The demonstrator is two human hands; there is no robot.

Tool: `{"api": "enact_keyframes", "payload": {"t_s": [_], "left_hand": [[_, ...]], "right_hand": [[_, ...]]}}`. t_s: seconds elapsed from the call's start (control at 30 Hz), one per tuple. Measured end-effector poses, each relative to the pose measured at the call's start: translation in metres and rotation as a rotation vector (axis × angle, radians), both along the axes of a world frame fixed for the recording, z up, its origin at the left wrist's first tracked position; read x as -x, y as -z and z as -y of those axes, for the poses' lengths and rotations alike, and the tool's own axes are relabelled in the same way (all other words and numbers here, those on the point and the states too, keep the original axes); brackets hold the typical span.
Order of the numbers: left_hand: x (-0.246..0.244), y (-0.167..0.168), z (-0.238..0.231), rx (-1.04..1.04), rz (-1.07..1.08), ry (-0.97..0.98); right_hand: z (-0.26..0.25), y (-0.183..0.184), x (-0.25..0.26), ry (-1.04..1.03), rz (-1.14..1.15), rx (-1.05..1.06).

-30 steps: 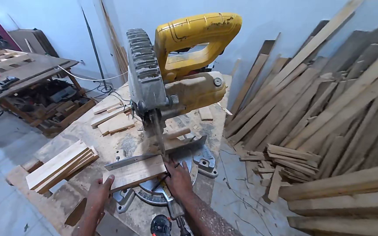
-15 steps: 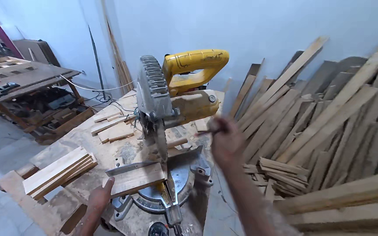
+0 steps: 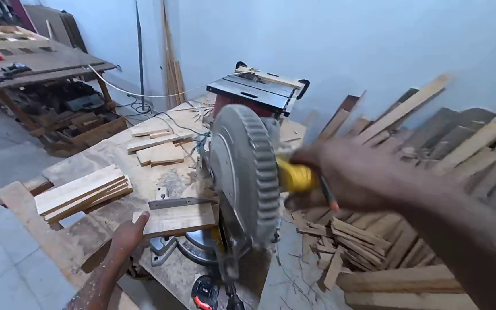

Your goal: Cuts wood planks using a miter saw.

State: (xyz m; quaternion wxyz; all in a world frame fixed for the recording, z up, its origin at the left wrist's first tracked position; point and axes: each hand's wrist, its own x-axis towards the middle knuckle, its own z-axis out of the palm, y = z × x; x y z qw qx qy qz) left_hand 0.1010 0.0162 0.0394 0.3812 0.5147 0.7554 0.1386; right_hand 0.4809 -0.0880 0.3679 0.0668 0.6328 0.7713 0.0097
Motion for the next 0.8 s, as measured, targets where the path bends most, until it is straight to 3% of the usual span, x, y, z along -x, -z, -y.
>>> {"api": "enact_keyframes", "payload": {"t_s": [0.13,0.23,0.47,0.8], "left_hand": [[0.000,0.006,-0.002,-0.010,0.017,0.011],[-0.003,0.006,-0.002,-0.007,0.021,0.017],[-0.012,0.009,-0.006,0.008,0.019,0.032],[-0.010,0.015,-0.009,0.012,0.069,-0.006]], "right_hand": [[0.035,0.063,-0.009,-0.110,-0.005,-0.280],[0.041,0.083,-0.013,-0.190,0.003,-0.447],[0.043,0.099,-0.016,-0.192,0.040,-0.503],[0.066,0.151,-0.017,-0.169,0.029,-0.574]]}}
